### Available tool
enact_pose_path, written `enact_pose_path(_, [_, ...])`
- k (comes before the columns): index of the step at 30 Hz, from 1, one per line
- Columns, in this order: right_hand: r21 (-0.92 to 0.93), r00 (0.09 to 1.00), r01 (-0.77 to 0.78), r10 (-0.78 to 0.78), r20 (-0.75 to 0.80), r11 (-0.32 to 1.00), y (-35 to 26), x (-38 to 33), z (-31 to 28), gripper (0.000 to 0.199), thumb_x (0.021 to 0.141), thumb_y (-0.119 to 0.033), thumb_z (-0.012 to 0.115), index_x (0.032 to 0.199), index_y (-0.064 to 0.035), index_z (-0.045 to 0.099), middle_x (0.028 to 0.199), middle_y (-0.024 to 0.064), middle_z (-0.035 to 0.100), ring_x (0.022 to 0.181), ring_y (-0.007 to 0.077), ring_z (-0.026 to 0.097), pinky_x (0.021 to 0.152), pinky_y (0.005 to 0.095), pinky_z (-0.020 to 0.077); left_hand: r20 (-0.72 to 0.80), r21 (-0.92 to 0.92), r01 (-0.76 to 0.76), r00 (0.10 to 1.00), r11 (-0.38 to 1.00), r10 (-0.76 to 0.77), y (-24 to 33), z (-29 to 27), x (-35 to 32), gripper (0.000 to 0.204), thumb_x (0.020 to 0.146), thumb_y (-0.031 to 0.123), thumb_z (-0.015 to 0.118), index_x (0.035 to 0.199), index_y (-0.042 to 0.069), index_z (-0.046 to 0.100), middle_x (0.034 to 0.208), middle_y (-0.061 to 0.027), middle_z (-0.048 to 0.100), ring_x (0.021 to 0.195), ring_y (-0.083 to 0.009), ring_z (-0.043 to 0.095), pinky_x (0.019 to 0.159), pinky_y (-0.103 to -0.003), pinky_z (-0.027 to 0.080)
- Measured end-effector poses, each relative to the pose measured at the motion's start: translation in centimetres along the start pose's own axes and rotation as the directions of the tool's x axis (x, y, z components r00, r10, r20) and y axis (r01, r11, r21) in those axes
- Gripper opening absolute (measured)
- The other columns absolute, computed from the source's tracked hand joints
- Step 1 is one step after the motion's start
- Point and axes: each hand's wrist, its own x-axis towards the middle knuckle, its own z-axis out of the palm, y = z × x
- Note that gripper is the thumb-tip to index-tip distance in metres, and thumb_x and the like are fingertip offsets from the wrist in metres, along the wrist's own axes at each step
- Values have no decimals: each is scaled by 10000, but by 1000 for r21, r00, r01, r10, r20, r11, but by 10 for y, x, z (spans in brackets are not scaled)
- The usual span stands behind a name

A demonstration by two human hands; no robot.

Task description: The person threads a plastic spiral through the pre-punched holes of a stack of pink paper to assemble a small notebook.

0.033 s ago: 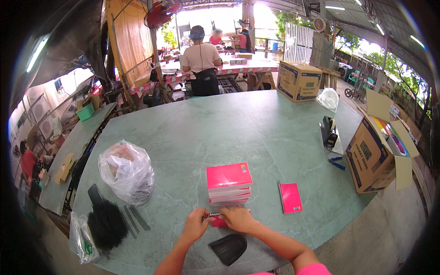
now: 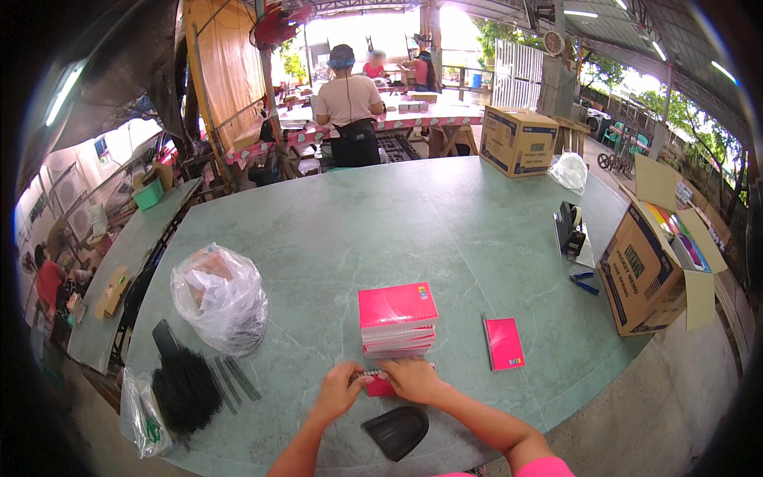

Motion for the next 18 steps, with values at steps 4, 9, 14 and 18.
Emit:
enact_pose_path(4, [167, 986, -65, 38, 163, 984, -4, 4, -11, 236, 855, -319, 508, 947, -132, 619, 797, 122, 632, 762, 323, 606, 649, 432, 465, 73, -8, -50, 996, 999, 50, -4, -8, 1, 207, 797, 222, 628, 811, 16, 624, 770, -159, 597, 736, -303, 574, 655, -376, 445])
enact_pose_path(9, [275, 982, -46, -8, 190, 960, 1, 7, -11, 252, 857, -343, 503, 935, -140, 631, 801, 120, 636, 775, 315, 611, 650, 425, 469, 100, -6, -60, 993, 998, 60, 0, -11, 3, 297, 838, 304, 568, 839, 14, 632, 762, -162, 612, 760, -314, 587, 669, -378, 449])
enact_pose_path(14, [-11, 995, 43, -41, 89, 999, -6, 0, -8, 217, 837, -309, 507, 861, -117, 605, 759, 96, 632, 725, 280, 620, 635, 408, 467, 262, 44, 83, 961, 996, -91, -5, -14, 2, 329, 860, 326, 537, 893, 9, 618, 747, -169, 616, 734, -323, 596, 649, -388, 455])
enact_pose_path(18, [-198, 988, 95, -117, -99, 975, -2, -2, 0, 136, 795, -253, 533, 803, -125, 577, 728, 44, 619, 701, 226, 618, 630, 372, 457, 148, -7, 83, 986, 997, -81, 8, -14, 1, 305, 852, 298, 556, 925, 6, 602, 738, -166, 615, 703, -286, 600, 627, -371, 458])
